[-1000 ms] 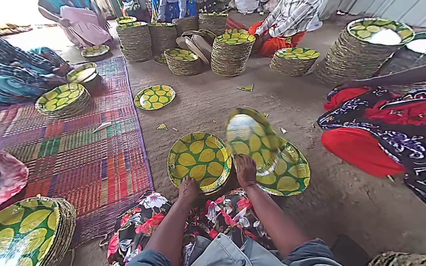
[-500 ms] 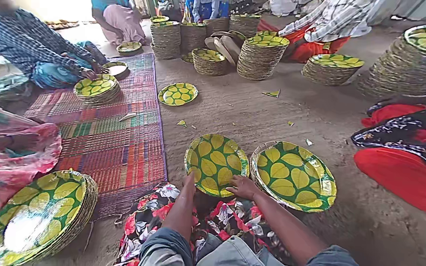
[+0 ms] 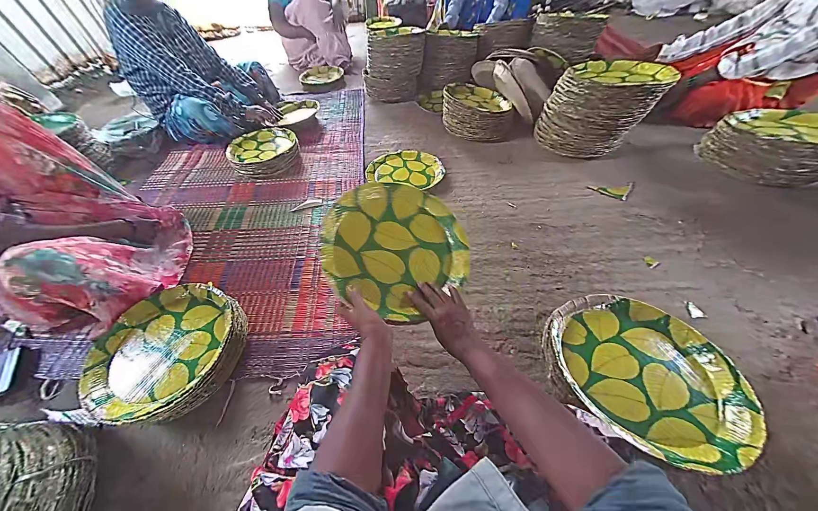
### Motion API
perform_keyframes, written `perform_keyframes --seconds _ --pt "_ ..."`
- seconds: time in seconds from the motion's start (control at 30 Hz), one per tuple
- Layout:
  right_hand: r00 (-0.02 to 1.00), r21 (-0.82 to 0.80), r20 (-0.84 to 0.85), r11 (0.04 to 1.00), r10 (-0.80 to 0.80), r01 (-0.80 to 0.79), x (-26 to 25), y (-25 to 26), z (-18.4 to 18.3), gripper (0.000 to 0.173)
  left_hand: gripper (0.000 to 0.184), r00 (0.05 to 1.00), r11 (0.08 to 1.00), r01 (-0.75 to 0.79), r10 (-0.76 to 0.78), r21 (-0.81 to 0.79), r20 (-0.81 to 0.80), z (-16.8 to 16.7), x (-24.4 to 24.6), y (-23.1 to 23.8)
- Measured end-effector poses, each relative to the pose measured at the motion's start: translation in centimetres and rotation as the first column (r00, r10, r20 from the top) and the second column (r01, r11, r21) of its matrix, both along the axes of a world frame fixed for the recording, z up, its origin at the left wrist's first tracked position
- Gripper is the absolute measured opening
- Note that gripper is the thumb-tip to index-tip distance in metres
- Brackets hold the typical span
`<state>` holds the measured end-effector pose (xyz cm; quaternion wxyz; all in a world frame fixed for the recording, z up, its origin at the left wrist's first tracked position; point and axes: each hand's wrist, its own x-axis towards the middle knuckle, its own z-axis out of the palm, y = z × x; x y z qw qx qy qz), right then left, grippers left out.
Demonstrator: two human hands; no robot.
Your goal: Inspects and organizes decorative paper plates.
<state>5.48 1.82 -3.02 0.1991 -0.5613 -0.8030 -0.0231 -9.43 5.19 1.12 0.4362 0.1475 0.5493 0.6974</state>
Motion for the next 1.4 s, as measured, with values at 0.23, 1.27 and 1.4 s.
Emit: perform_keyframes --seconds 0.23,1.27,1.4 --pt "0.97 -0.632 -0.016 0.749 0.242 -0.197 -9.1 4.4 -2.1 0.058 0.069 0.558 0.849 -0.371 0.528 0.377 -0.64 -0.1 -11.4 1.7" --pt "0.794 -0.142 -0.132 0.804 -0.593 0.577 14.3 -11.5 -1.7 0.03 0.064 -0.085 0.699 0.676 -0.242 -0.235 -0.966 -7.1 8.2 -5.8" --pt "0.964 -0.517 0.066 0.817 -0.259 0.255 14.0 -10.3 -3.7 0.033 0.057 -0.245 0.663 0.701 -0.124 -0.264 -0.961 -8.5 8.4 -4.9"
